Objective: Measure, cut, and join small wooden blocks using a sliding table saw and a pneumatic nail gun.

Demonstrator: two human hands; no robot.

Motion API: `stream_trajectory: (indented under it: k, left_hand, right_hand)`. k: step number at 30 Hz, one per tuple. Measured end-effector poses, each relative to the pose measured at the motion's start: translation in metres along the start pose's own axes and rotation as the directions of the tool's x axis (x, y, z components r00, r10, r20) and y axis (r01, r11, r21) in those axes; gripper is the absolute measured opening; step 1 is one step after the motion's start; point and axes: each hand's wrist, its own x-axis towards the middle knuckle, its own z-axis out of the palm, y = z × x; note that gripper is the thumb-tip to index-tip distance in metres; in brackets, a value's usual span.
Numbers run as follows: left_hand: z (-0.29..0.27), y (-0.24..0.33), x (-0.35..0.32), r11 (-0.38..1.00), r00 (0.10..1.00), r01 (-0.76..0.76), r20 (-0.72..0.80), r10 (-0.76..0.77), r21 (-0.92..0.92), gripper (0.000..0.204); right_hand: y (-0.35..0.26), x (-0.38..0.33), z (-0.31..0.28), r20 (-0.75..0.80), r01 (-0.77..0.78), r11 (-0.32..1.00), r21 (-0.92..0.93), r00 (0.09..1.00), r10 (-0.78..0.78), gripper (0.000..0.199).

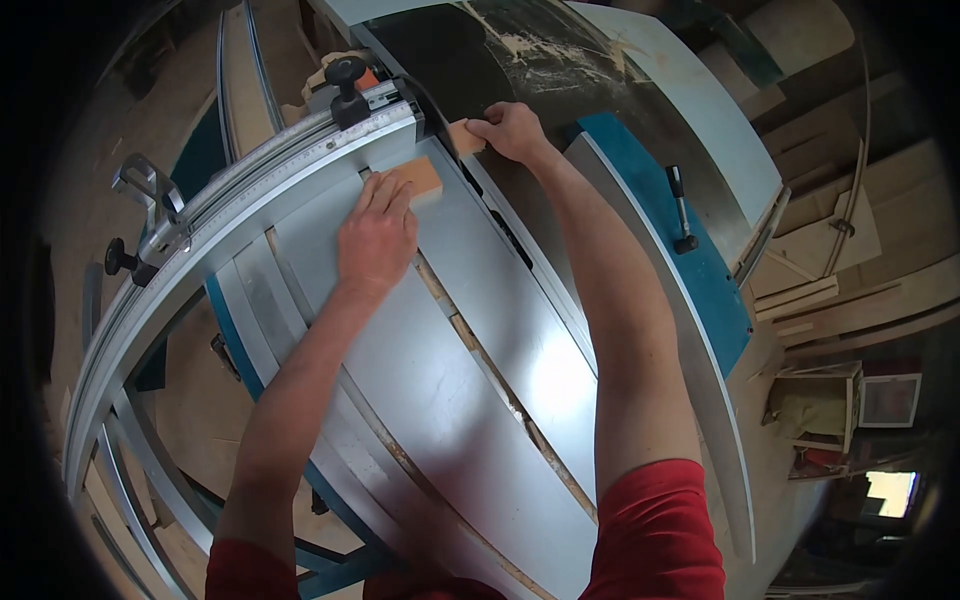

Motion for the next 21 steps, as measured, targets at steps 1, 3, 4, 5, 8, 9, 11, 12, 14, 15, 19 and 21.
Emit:
stream_trajectory:
  k: [1, 3, 4, 5, 8, 9, 11, 12, 14, 15, 19, 21]
  left_hand:
    - [0.000, 0.000, 0.001, 1.000, 1.000, -0.018, -0.014, 0.017, -0.010, 0.025]
    - [0.000, -0.002, 0.001, 0.999, 0.999, -0.026, -0.034, 0.026, -0.020, 0.025]
    - [-0.001, -0.003, 0.001, 0.999, 1.000, -0.016, -0.015, 0.015, -0.029, 0.025]
    - [0.002, 0.003, 0.003, 0.998, 1.000, -0.009, 0.000, 0.009, -0.056, 0.026]
    - [0.007, 0.006, 0.009, 0.999, 1.000, 0.001, 0.006, 0.000, -0.050, 0.026]
    - [0.003, -0.001, 0.008, 1.000, 1.000, 0.004, 0.008, -0.004, -0.002, 0.027]
    - [0.005, -0.008, 0.008, 0.998, 0.999, 0.025, -0.025, -0.024, 0.051, 0.027]
    - [0.012, -0.005, 0.009, 0.997, 0.995, 0.070, 0.066, -0.071, 0.024, 0.032]
    - [0.013, -0.001, 0.017, 0.993, 0.985, 0.120, 0.125, -0.117, -0.011, 0.038]
    - [0.003, 0.000, 0.012, 0.982, 0.967, 0.164, 0.212, -0.142, -0.089, 0.042]
    - [-0.042, 0.020, -0.041, 0.917, 0.966, 0.251, 0.137, -0.218, -0.311, 0.046]
    - [-0.073, 0.042, -0.081, 0.818, 0.931, 0.300, -0.034, -0.362, -0.491, 0.044]
  right_hand:
    - [0.002, 0.000, 0.002, 0.009, 0.004, 1.000, -0.001, 1.000, -0.004, 0.036]
    - [0.009, -0.006, -0.009, 0.027, 0.008, 1.000, 0.016, 1.000, -0.009, 0.038]
    - [0.014, -0.008, -0.016, 0.033, 0.012, 1.000, 0.022, 0.999, -0.013, 0.040]
    - [0.029, -0.015, -0.027, 0.032, 0.011, 1.000, 0.000, 0.999, -0.011, 0.040]
    - [0.031, -0.033, -0.035, -0.040, -0.037, 0.998, -0.055, 0.999, 0.035, 0.040]
    - [0.006, -0.047, -0.029, 0.009, -0.061, 0.998, -0.012, 0.998, 0.061, 0.038]
    - [-0.016, -0.083, -0.026, -0.121, 0.118, 0.993, 0.023, 0.986, -0.115, 0.024]
    - [-0.024, -0.101, -0.033, -0.152, 0.080, 0.996, 0.029, 0.986, -0.074, 0.022]
    - [-0.025, -0.142, -0.044, -0.203, 0.061, 0.998, -0.011, 0.977, -0.062, 0.018]
    - [-0.030, -0.169, -0.048, -0.161, -0.004, 0.999, -0.042, 0.987, -0.003, 0.015]
    - [-0.045, -0.290, -0.086, 0.162, -0.261, 0.956, 0.132, 0.957, 0.239, 0.028]
    - [-0.068, -0.362, -0.088, 0.163, -0.313, 0.914, 0.260, 0.947, 0.278, 0.036]
